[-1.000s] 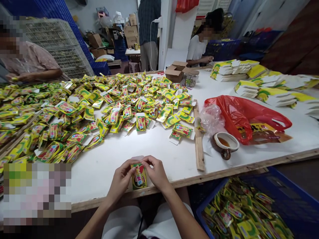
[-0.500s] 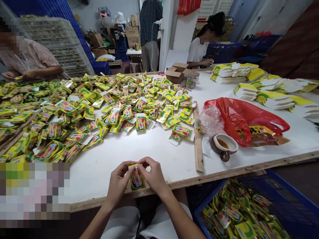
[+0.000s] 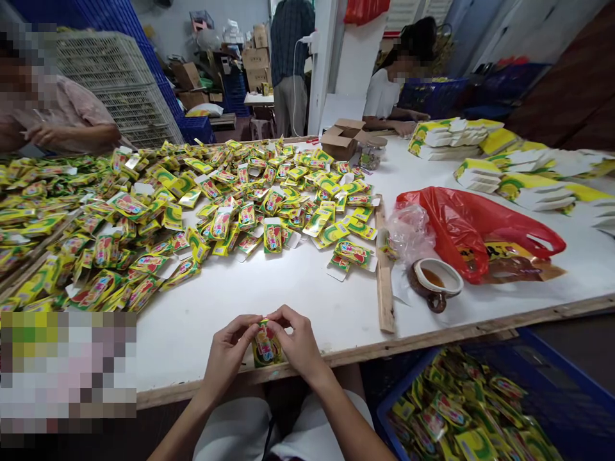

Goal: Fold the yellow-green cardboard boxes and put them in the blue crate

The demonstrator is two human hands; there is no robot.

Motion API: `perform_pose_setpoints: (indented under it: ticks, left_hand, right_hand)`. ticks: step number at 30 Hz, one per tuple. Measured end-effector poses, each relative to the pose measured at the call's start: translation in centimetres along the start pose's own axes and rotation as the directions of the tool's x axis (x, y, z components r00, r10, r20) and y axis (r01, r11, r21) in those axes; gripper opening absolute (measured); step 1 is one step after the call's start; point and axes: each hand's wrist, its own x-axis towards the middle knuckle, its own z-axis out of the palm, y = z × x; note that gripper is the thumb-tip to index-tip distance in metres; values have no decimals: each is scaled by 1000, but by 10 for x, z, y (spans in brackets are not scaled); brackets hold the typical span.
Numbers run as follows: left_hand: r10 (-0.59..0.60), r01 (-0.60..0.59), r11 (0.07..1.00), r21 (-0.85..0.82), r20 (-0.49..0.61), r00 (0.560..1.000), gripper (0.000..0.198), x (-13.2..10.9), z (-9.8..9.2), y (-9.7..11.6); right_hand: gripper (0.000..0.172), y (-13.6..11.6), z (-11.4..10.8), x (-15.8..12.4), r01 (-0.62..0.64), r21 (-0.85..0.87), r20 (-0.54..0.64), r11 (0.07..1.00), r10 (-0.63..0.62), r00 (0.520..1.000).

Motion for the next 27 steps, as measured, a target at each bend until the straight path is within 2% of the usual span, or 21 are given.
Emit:
perform_pose_setpoints:
  ticks: [2, 3, 5, 7, 9, 11, 12, 14, 16, 18, 20, 21, 22, 23, 24, 25, 27]
  left_hand:
    - [45, -46, 994, 99, 14, 999, 20, 8, -6, 3]
    - [79, -77, 983, 164, -2, 997, 21, 16, -12, 4]
    - [169, -135, 936, 324, -79, 982, 23, 41, -26, 4]
    - [273, -149, 849, 507, -179, 945, 32, 75, -42, 2]
    - [338, -94, 760, 643, -267, 903, 43, 113, -58, -3]
    - [325, -32, 737, 675, -313, 893, 50, 148, -70, -7]
    - [310, -14, 743, 669, -325, 893, 51, 161, -75, -8]
    - [282, 1, 772, 635, -345, 895, 49, 174, -82, -9]
    - [262, 13, 809, 588, -380, 887, 46, 168, -86, -7]
    - [232, 26, 844, 535, -409, 883, 45, 144, -83, -5]
    - [166, 19, 902, 431, -387, 907, 46, 107, -70, -4]
    - [120, 7, 935, 355, -335, 934, 46, 86, -60, -3]
    - [24, 10, 990, 139, -246, 969, 48, 65, -48, -2]
    - [-54, 46, 997, -55, -148, 988, 51, 46, -34, -1]
    - [-92, 78, 983, -169, -81, 992, 52, 30, -21, 0]
    - [-115, 109, 964, -242, -13, 993, 52, 17, -9, 1]
    - [-129, 143, 949, -280, 70, 989, 52, 2, 8, 4]
  right_hand:
    - [15, -10, -13, -4, -6, -57, -54, 998, 3, 999]
    - [17, -16, -27, -9, -19, -109, -95, 994, 8, 995]
    - [22, -31, -72, -25, -84, -262, -173, 961, 39, 984]
    - [25, -43, -131, -51, -189, -468, -170, 863, 122, 978]
    - [25, -50, -186, -78, -265, -648, -232, 714, 146, 962]
    - [24, -52, -221, -98, -328, -725, -321, 606, 125, 939]
    - [24, -52, -226, -104, -350, -727, -343, 591, 129, 930]
    - [28, -52, -216, -105, -359, -683, -332, 636, 167, 928]
    - [30, -49, -184, -93, -324, -607, -268, 726, 197, 943]
    - [28, -44, -144, -74, -266, -513, -211, 816, 180, 961]
    - [24, -33, -105, -52, -205, -377, -175, 903, 148, 973]
    - [21, -27, -86, -41, -174, -286, -163, 942, 132, 978]
    - [20, -20, -69, -32, -144, -183, -153, 972, 117, 981]
    - [20, -13, -53, -23, -117, -78, -141, 990, 106, 984]
    - [23, -7, -39, -16, -95, 23, -127, 995, 97, 987]
    - [27, -2, -27, -10, -79, 109, -111, 991, 91, 990]
    - [30, 6, -9, -3, -62, 218, -84, 974, 83, 993]
